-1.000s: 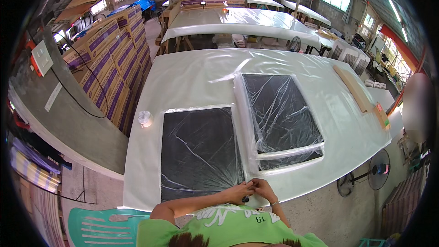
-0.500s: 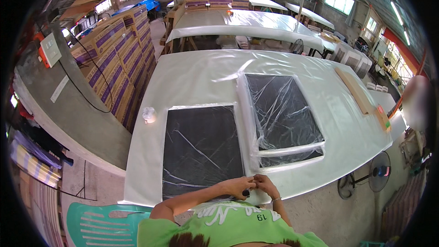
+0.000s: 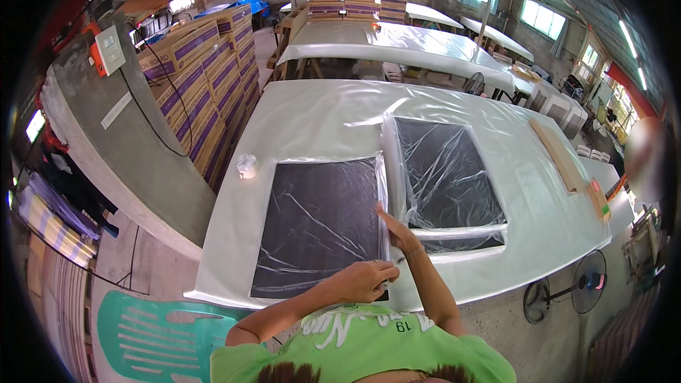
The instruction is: The person wraps large black flat panels in plastic film by hand, positioning them on a table and smoothing the film, and then handles a large square of brown paper.
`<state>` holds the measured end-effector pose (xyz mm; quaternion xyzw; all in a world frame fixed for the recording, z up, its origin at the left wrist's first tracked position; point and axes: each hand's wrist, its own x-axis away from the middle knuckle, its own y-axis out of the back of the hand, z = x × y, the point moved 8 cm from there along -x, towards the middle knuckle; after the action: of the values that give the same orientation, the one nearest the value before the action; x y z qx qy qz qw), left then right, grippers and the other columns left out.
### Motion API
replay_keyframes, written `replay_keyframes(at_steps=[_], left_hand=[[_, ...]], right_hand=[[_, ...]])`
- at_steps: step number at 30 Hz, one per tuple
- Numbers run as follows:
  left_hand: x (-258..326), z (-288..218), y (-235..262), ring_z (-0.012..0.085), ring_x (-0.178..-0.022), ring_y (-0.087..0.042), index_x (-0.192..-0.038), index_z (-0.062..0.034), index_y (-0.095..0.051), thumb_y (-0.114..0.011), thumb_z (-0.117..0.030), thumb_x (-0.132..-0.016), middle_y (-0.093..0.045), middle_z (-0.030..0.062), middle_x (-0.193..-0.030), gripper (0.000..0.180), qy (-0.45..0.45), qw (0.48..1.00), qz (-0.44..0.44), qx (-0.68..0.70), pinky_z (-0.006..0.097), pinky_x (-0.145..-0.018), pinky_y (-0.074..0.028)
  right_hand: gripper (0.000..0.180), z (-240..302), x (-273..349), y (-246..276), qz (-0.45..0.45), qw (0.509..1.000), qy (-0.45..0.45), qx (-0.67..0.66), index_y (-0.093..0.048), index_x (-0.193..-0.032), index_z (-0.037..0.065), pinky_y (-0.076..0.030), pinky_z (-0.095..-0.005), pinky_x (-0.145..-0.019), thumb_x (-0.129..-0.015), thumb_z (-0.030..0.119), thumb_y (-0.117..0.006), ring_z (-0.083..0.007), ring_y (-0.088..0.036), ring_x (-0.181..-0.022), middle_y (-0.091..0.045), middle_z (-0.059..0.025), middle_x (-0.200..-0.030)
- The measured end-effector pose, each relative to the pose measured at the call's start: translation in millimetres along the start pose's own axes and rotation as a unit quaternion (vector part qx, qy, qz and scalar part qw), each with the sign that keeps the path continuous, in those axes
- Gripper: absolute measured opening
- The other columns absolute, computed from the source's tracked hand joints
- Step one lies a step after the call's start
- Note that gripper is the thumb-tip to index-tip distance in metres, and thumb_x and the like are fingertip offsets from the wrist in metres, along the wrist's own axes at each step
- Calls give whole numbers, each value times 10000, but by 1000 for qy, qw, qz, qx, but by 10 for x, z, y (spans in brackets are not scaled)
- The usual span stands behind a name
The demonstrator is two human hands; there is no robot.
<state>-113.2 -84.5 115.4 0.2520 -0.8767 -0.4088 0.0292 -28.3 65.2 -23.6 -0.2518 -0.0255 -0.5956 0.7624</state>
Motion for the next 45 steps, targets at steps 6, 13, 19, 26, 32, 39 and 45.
replay_keyframes(at_steps=[6,13,19,26,32,39,45], left_hand=[[367,165,790,278,-1071,-509,-1188,-71,-510,-708,-199,-769,-520,122,-1117,481,21,983,-171,66,378,-932,-413],[1788,1371,1790,298,-1182,-437,-1295,-6,-431,-730,-289,-790,-459,170,-1251,652,256,713,-650,-64,403,-989,-370],[1210,988,1668,177,-1065,-513,-1240,23,-487,-654,-221,-870,-558,100,-1169,474,134,777,-550,275,314,-928,-400],[716,447,1108,100,-907,-525,-1085,26,-576,-640,-162,-880,-611,29,-988,285,106,784,-535,298,246,-833,-404],[484,275,715,63,-840,-504,-1022,-5,-600,-648,-150,-876,-606,-7,-924,211,83,768,-537,338,223,-759,-405],[0,69,292,40,-725,-487,-951,-18,-616,-655,-185,-881,-602,-51,-823,186,111,781,-498,359,208,-653,-387],[-597,-159,-11,42,-767,-491,-996,-30,-605,-662,-205,-879,-602,-42,-861,219,107,775,-493,380,208,-680,-384]], right_hand=[[416,540,246,-419,23,986,148,67,-528,-1170,28,-436,-260,-799,-811,155,-695,-97,-534,-907,-590,-13,-970],[485,1024,1170,-145,-87,949,237,190,-536,-1199,6,-389,-295,-889,-795,209,-712,-138,-490,-1032,-559,-63,-1118],[400,968,1945,666,-218,919,294,144,-612,-1074,10,-389,-273,-836,-765,225,-746,-126,-520,-921,-600,-32,-1014],[255,808,2431,1437,-276,897,337,79,-659,-878,51,-380,-251,-792,-734,216,-789,-90,-532,-803,-619,44,-838],[289,659,2684,1943,-310,880,361,10,-632,-925,63,-381,-222,-756,-720,168,-806,-68,-517,-783,-601,46,-863],[473,922,3014,2627,-298,886,355,20,-535,-1054,43,-388,-256,-838,-699,169,-822,-110,-518,-885,-584,6,-965],[639,1118,3161,3253,-272,895,353,7,-512,-1205,36,-358,-281,-923,-672,173,-837,-135,-523,-983,-595,-1,-1054]])
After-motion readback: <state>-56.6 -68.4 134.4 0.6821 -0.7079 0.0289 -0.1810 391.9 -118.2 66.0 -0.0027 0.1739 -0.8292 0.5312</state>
